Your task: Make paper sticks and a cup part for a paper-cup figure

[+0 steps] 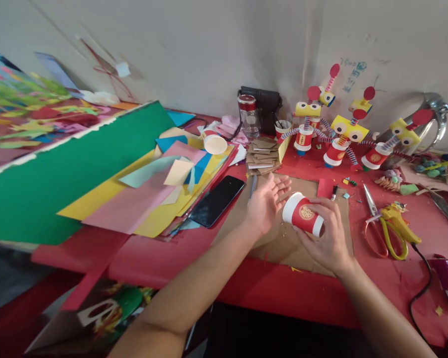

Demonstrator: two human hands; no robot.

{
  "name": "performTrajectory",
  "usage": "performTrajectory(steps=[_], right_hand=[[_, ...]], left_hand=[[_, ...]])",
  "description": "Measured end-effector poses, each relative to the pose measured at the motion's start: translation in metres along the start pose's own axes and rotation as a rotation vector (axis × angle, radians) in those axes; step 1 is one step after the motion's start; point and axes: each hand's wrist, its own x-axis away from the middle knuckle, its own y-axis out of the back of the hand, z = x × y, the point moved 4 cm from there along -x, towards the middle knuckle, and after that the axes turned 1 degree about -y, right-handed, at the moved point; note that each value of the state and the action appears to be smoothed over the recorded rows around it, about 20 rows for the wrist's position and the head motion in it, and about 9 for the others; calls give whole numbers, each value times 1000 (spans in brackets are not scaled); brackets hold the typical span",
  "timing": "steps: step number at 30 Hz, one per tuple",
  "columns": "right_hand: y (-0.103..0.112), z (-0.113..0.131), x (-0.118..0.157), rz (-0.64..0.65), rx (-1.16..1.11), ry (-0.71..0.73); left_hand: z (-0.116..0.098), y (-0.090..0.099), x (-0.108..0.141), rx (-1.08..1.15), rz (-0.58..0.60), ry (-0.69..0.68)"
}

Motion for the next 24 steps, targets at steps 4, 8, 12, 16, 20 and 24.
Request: performTrajectory(steps=[4, 8, 12, 16, 20, 24], right_hand=[[-1, -6, 0, -13, 61, -46], [-7, -9, 4, 1, 92, -54], [-4, -6, 3, -19, 78, -17], [-5, 0, 3, 64, 22, 21], [-14, 4, 9, 170, -23, 58], [-12, 3, 8, 182, -21, 58]], left_hand=[[11, -14, 10, -77, 167, 165], [19, -23, 18, -56, 234, 198], [16, -22, 17, -43, 289, 160], [8, -17, 10, 17, 261, 85], [10, -20, 11, 85, 320, 148], [9, -19, 10, 106, 331, 133]])
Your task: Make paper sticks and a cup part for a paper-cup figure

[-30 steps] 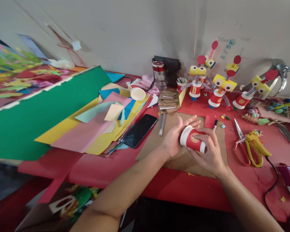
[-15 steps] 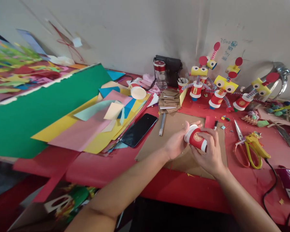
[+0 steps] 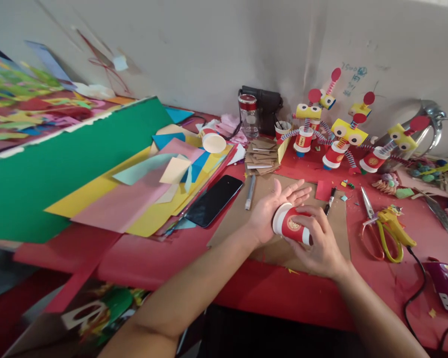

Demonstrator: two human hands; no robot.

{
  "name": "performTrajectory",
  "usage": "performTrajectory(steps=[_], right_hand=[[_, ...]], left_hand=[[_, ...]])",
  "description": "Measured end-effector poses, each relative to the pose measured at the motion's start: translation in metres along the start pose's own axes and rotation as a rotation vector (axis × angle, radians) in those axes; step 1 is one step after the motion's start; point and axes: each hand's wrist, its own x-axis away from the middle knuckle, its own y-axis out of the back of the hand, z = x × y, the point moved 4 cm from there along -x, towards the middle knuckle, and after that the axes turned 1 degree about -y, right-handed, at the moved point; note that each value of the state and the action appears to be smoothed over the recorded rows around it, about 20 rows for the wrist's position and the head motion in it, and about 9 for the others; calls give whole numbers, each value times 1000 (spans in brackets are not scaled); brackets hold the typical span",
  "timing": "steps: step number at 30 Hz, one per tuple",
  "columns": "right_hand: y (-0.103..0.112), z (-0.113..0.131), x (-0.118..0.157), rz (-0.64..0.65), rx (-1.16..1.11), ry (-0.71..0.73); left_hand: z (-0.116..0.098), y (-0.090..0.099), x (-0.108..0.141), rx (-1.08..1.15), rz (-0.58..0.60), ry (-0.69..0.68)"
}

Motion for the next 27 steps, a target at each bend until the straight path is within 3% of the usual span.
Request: performTrajectory(steps=[5, 11, 15, 18, 20, 23, 27], right_hand=[[14, -7, -4, -141, 110, -76], [10, -15, -3, -96, 152, -126], [12, -22, -1, -150, 240, -171], [13, -29, 3, -140, 294, -237], [11, -32, 5, -101, 275, -239], [7, -29, 6, -97, 216, -154], [4, -24, 4, -214, 172, -99]], left_hand=[[4, 7, -2, -40, -87, 15], [18, 4, 0, -144, -15, 64], [1, 8, 1, -543, -9, -161], [-8, 2, 2, -987, 111, -364], [-4, -2, 2, -1126, 192, -412], [7, -3, 0, -1030, 178, -380], [17, 4, -5, -660, -13, -203]])
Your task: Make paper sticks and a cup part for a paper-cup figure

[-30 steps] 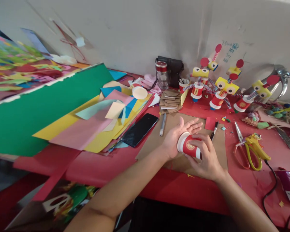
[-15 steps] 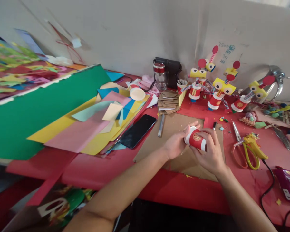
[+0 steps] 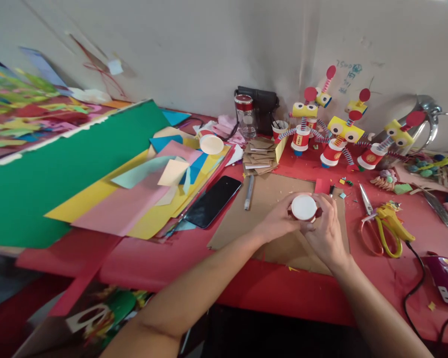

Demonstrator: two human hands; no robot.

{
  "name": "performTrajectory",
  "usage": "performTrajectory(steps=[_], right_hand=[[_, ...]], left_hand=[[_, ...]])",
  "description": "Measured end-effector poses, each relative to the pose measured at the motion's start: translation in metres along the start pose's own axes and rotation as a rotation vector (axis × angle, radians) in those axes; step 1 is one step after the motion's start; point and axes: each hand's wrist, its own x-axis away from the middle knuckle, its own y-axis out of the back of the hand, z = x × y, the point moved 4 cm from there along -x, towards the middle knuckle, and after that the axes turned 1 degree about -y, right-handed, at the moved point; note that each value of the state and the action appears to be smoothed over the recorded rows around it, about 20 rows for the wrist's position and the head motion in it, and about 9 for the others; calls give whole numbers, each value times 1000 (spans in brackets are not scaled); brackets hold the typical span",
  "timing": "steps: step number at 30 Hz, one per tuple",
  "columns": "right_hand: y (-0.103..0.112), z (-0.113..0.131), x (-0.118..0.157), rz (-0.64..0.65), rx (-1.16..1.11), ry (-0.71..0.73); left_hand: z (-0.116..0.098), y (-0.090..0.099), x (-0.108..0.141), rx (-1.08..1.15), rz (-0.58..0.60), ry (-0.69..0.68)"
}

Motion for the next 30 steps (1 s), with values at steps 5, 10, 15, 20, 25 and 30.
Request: performTrajectory(steps=[5, 10, 15, 20, 25, 30], right_hand=[[-2, -7, 0, 7, -55, -224], [-4, -14, 0, 98, -234, -351], [3, -14, -3, 34, -201, -289], [6, -13, -2, -10, -164, -218], [6, -11, -2, -21, -246, -192], [8, -8, -3, -36, -281, -244]], left_hand=[[5, 14, -3, 410, -188, 195], [9, 19, -5, 574, -174, 288], [8, 10, -2, 517, -73, 306], [10, 7, 0, 523, -13, 321], [11, 12, -2, 524, 22, 356], [11, 17, -2, 535, 48, 321]])
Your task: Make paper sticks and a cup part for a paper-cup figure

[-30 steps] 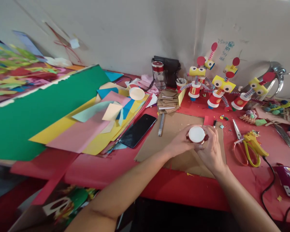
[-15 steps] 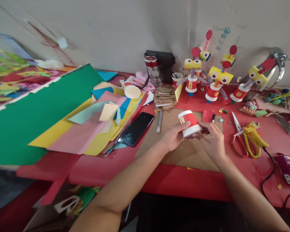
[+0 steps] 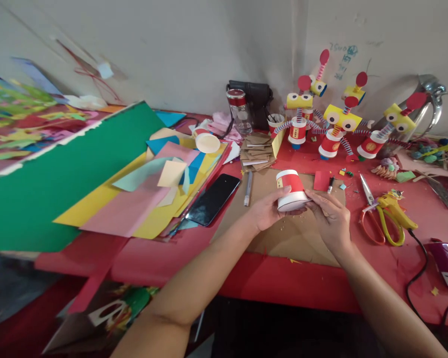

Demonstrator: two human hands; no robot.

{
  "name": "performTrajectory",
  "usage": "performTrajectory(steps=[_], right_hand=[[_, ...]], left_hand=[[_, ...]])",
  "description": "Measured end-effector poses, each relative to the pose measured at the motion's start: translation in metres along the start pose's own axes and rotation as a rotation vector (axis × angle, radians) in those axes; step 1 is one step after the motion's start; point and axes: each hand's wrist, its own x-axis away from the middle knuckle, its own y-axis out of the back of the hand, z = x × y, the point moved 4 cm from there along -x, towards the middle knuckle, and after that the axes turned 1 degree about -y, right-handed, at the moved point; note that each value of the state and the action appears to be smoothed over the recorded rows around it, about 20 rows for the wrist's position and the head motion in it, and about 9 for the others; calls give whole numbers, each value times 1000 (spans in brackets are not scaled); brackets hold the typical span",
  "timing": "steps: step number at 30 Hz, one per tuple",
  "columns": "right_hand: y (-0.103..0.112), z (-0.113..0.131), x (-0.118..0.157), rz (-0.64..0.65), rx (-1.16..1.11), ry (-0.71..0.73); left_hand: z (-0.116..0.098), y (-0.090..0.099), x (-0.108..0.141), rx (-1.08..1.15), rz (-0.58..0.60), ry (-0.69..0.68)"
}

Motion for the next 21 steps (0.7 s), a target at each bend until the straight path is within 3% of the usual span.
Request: performTrajectory(steps=[9, 13, 18, 21], right_hand=[[3, 3, 0, -61, -26, -9], [3, 3, -1, -28, -4, 2], [5, -3, -1, -88, 26, -128], [-1, -13, 1, -72, -120, -293]], left_hand=[[-5, 2, 0, -45, 62, -23], [-9, -1, 2, -94, 110, -19], [-19, 4, 1, -136, -62, -159], [-23, 6, 1, -229, -147, -262]])
